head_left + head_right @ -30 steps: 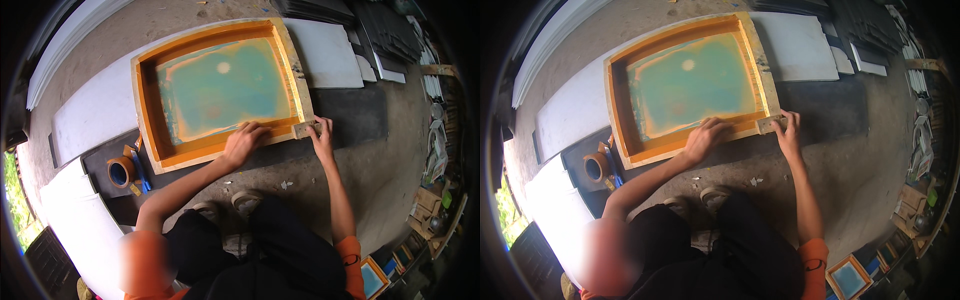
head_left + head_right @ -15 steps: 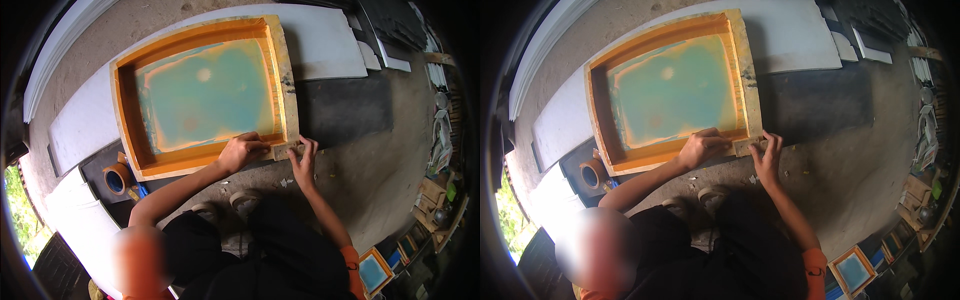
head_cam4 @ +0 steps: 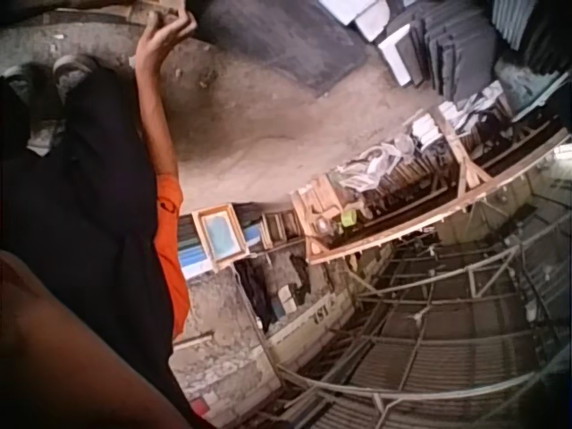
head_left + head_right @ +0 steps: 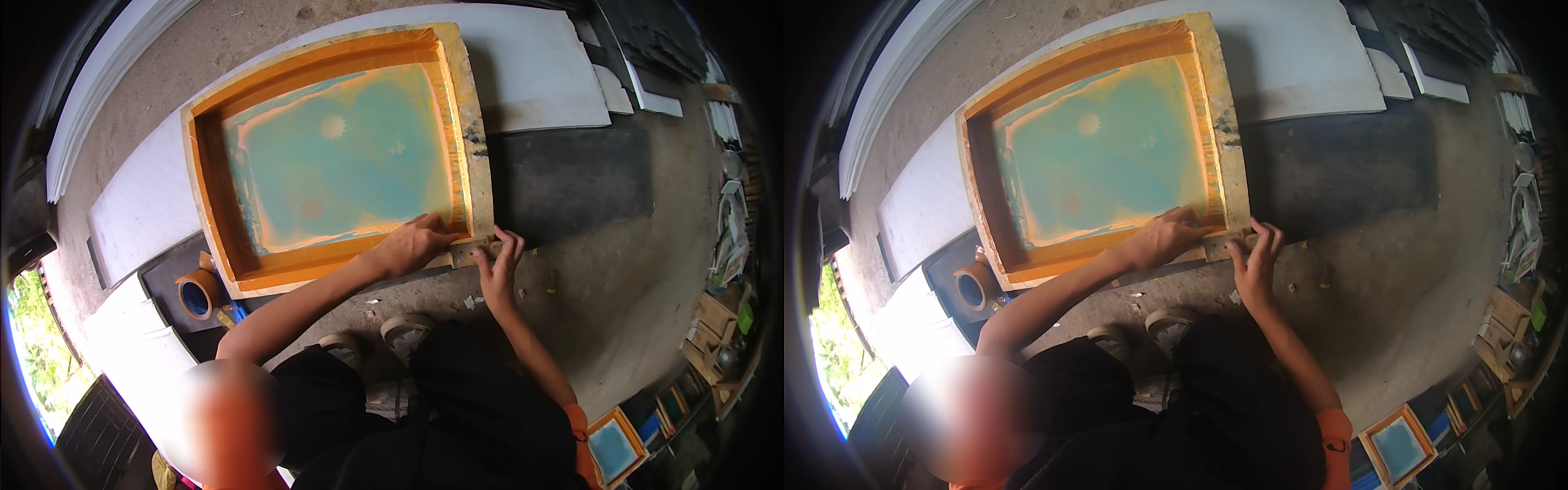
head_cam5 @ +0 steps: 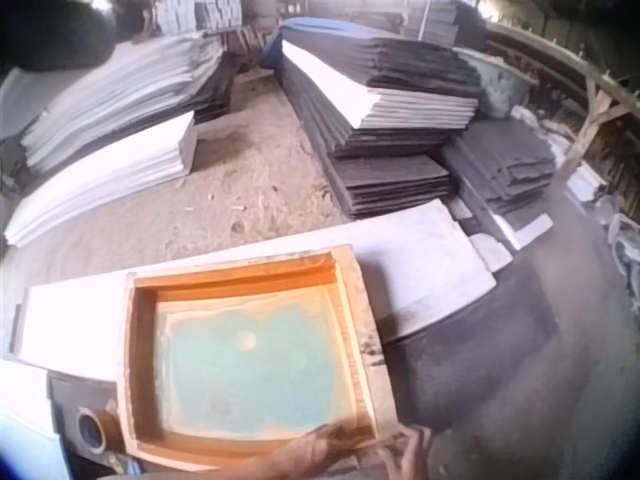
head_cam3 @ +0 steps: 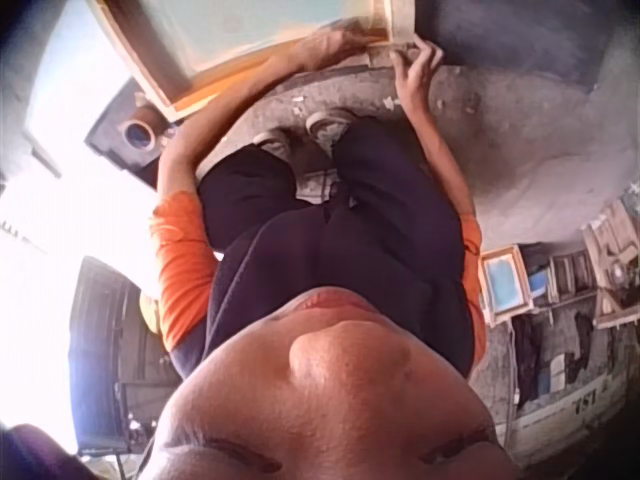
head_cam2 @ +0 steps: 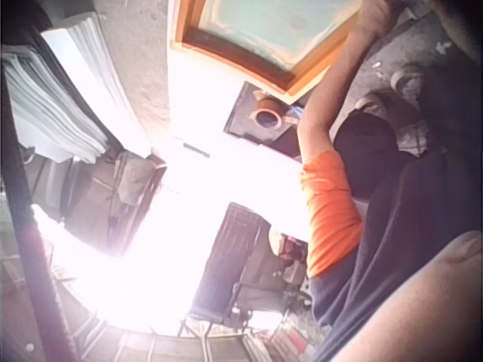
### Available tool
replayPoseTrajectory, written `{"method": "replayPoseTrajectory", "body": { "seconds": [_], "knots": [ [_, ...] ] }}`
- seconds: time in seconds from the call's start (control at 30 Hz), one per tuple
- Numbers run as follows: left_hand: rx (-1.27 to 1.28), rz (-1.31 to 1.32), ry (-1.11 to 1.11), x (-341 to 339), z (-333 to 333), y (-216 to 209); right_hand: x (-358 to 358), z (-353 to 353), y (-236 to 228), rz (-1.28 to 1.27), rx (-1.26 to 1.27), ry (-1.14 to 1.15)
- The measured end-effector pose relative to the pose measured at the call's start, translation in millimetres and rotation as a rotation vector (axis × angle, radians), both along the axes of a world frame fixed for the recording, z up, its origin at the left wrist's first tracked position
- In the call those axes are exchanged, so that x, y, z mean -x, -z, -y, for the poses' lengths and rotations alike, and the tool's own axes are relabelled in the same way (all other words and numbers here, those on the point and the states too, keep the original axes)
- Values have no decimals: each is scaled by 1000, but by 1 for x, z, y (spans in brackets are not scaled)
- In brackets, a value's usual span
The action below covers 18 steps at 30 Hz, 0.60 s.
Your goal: The person sits on the floor and repeatedly applies brown tape to the edges of a rectangular wooden frame with a green interior. They use a blue utility knife to cut the tape and press it down along each side, repeating the process multiple times.
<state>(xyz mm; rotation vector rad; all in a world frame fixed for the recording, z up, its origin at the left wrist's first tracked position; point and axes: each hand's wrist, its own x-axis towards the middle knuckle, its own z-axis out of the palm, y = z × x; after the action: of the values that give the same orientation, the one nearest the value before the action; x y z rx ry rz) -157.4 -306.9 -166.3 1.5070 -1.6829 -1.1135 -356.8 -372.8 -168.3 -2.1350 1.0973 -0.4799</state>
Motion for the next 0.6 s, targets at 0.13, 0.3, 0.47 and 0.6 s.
{"method": "replayPoseTrajectory", "body": {
  "seconds": [0.13, 0.3, 0.47, 0.6],
  "knots": [
    [67, -96, 63, -3, 6, 11, 1, -1, 4, -14, -1, 2],
    [-65, -390, 59, -2, 7, 14, 4, 2, 7, -25, 22, -29],
    [4, -374, 13, 4, 4, 14, 0, 3, -3, -39, -43, -13],
    [29, -157, -30, 12, -2, 2, -1, 4, -5, -77, -53, -10]
  ]
}}
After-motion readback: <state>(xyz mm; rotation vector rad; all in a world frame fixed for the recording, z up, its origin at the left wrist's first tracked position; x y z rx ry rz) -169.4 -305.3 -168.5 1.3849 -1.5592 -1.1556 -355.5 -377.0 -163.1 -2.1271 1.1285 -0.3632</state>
